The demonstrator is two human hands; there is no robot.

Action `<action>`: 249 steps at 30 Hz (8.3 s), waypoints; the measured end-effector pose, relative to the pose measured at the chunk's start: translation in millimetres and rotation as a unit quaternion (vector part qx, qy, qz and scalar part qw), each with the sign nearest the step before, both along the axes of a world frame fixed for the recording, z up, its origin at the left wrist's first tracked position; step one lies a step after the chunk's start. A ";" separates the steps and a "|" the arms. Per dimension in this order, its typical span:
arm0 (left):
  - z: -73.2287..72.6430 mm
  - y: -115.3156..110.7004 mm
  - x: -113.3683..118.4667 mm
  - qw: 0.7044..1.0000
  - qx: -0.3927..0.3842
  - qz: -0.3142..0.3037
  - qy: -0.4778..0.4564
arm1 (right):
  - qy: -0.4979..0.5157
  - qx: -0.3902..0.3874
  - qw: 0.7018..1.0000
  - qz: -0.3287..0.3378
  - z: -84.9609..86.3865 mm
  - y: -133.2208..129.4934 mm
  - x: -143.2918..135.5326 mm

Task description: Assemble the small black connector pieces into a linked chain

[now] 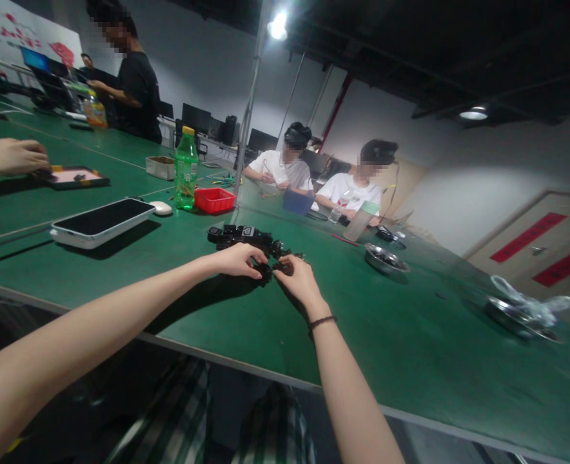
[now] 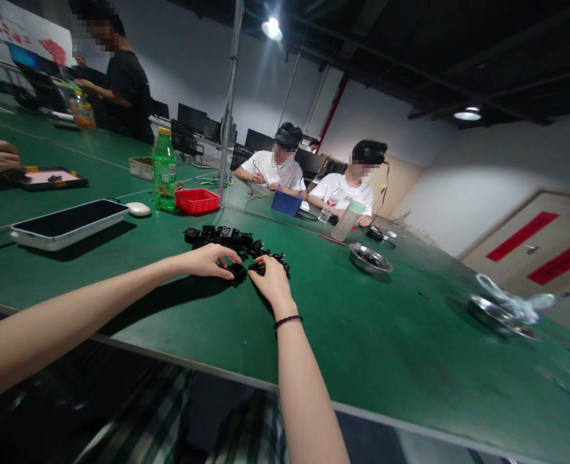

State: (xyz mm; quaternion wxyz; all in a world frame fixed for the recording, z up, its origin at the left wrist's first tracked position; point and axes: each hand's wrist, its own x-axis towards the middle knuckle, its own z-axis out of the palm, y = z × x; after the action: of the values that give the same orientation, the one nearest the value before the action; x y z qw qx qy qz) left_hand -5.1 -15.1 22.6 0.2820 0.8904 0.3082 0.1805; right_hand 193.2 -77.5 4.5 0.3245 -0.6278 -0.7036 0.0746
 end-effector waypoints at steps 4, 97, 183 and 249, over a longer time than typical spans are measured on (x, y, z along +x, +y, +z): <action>1.5 -1.2 -0.7 1.000 0.001 0.006 0.004 | -0.006 0.003 1.000 0.002 0.5 -0.8 -0.2; 1.0 -0.5 -1.5 0.999 0.001 0.022 0.038 | 0.016 0.011 1.000 -0.010 1.5 0.0 -2.0; -5.3 3.7 -0.6 0.999 0.029 0.015 0.026 | 0.050 0.099 0.992 0.063 3.2 1.9 -1.9; -0.8 -1.1 -0.7 0.999 0.032 0.017 0.019 | -0.002 0.033 0.999 0.039 0.5 0.3 3.1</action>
State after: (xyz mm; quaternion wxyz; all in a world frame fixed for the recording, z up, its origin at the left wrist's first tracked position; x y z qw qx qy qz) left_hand -5.8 -16.3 21.8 0.2447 0.8968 0.3227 0.1783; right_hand 196.3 -77.2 5.0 0.3407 -0.5885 -0.7305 0.0626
